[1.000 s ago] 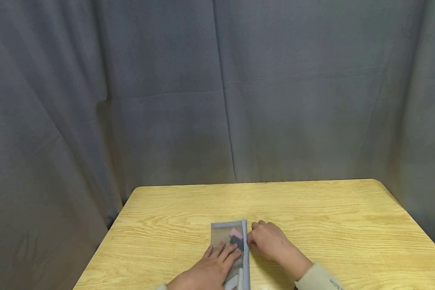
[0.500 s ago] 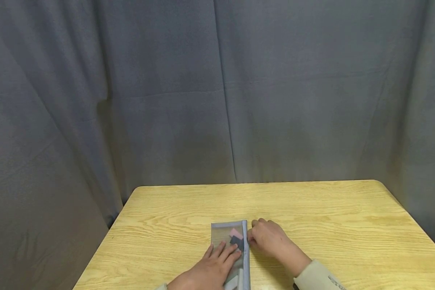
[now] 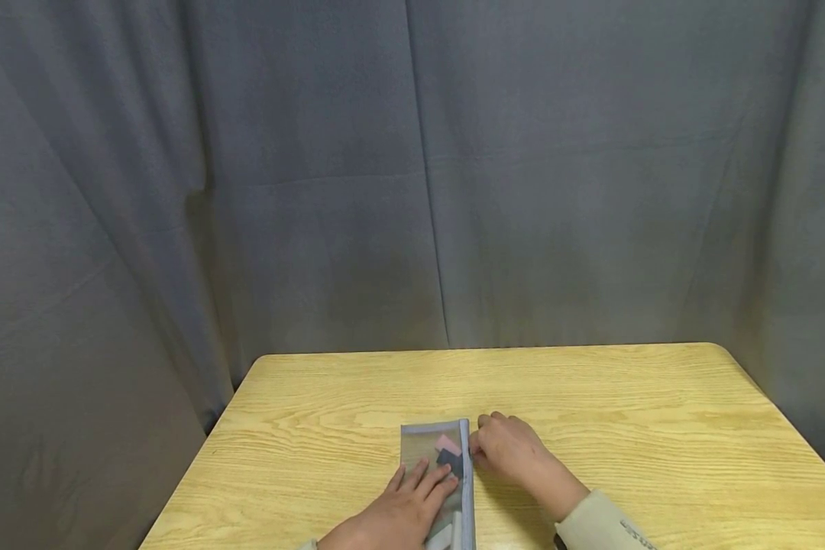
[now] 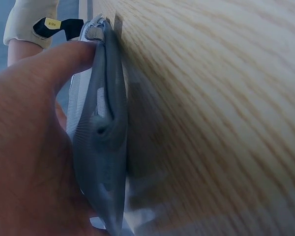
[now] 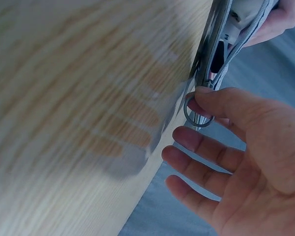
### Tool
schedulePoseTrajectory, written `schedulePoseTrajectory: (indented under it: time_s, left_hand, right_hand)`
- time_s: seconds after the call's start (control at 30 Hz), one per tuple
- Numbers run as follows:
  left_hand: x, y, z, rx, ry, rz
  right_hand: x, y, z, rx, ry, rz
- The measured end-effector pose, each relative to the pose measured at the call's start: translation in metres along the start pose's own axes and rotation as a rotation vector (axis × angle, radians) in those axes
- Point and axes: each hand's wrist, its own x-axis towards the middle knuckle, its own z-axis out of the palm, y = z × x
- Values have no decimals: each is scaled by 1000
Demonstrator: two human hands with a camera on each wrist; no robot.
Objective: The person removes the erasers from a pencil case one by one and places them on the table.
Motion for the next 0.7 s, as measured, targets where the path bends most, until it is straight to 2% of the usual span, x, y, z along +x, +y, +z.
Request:
schedulePoseTrajectory:
  time_s: [0.2, 0.43, 0.7]
  left_hand:
    - [1, -1, 1, 4, 0, 0]
    - [2, -1, 2, 14, -6, -9]
    - [2, -1, 3, 18, -5, -11]
  right_hand:
    - [2, 2, 0, 10, -10, 16]
    - [5, 5, 0, 58, 16, 26]
    - [8, 7, 2, 57, 10, 49]
